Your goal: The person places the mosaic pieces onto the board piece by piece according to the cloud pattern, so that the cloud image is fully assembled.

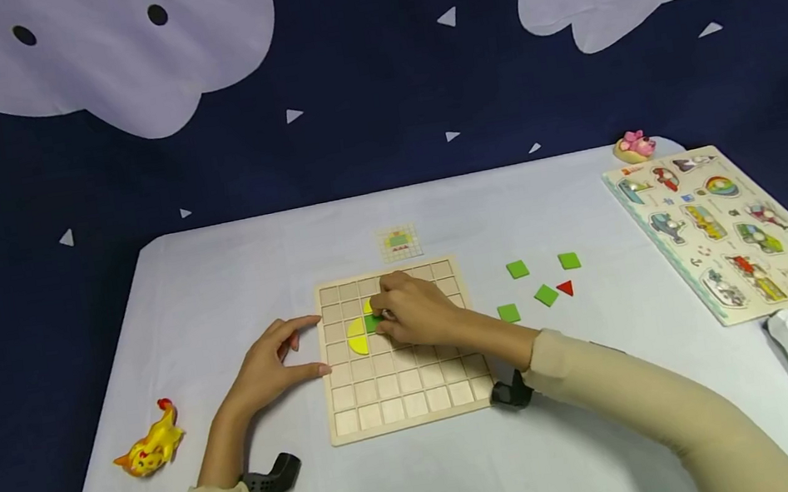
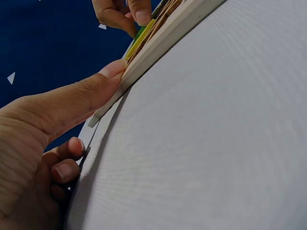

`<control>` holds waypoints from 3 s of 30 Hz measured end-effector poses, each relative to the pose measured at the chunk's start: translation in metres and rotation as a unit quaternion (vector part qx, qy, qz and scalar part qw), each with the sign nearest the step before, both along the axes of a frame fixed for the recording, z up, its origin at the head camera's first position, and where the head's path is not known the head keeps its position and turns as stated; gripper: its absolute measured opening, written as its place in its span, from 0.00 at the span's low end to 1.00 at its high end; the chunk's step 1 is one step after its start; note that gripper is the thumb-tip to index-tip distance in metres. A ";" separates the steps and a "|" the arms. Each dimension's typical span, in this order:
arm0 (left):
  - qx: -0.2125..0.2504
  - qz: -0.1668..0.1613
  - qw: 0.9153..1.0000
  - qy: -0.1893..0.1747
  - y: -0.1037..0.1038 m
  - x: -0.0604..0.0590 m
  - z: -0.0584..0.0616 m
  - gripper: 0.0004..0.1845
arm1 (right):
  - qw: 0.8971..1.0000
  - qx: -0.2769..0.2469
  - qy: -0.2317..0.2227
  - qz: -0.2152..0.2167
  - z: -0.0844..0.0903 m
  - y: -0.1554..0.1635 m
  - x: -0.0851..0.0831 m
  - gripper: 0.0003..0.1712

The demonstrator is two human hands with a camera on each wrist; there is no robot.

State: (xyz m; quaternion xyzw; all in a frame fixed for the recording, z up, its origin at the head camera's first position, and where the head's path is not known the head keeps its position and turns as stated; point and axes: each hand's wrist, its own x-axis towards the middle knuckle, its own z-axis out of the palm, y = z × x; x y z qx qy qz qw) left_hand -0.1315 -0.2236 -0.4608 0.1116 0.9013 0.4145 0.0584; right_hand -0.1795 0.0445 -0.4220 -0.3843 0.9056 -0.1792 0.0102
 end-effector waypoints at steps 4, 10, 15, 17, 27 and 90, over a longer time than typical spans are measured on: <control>0.005 0.003 1.000 -0.002 -0.001 0.002 0.000 0.40 | 1.000 0.006 -0.021 -0.013 0.001 -0.003 -0.001 0.08; 0.002 0.002 1.000 0.000 0.001 0.002 0.000 0.40 | 1.000 0.013 -0.015 -0.015 0.001 0.000 0.002 0.13; 0.001 0.002 1.000 0.001 0.001 0.002 -0.001 0.41 | 1.000 0.012 0.016 -0.001 0.007 0.013 0.008 0.16; 0.000 0.001 1.000 0.003 0.000 0.002 -0.001 0.41 | 1.000 0.005 0.023 -0.005 0.012 0.023 0.008 0.15; 0.000 -0.002 1.000 0.000 -0.001 0.001 0.000 0.41 | 0.997 0.014 0.005 -0.078 0.020 0.117 -0.015 0.20; -0.007 -0.001 1.000 0.007 -0.001 0.000 0.001 0.42 | 0.997 0.001 0.052 0.064 -0.002 0.032 -0.012 0.08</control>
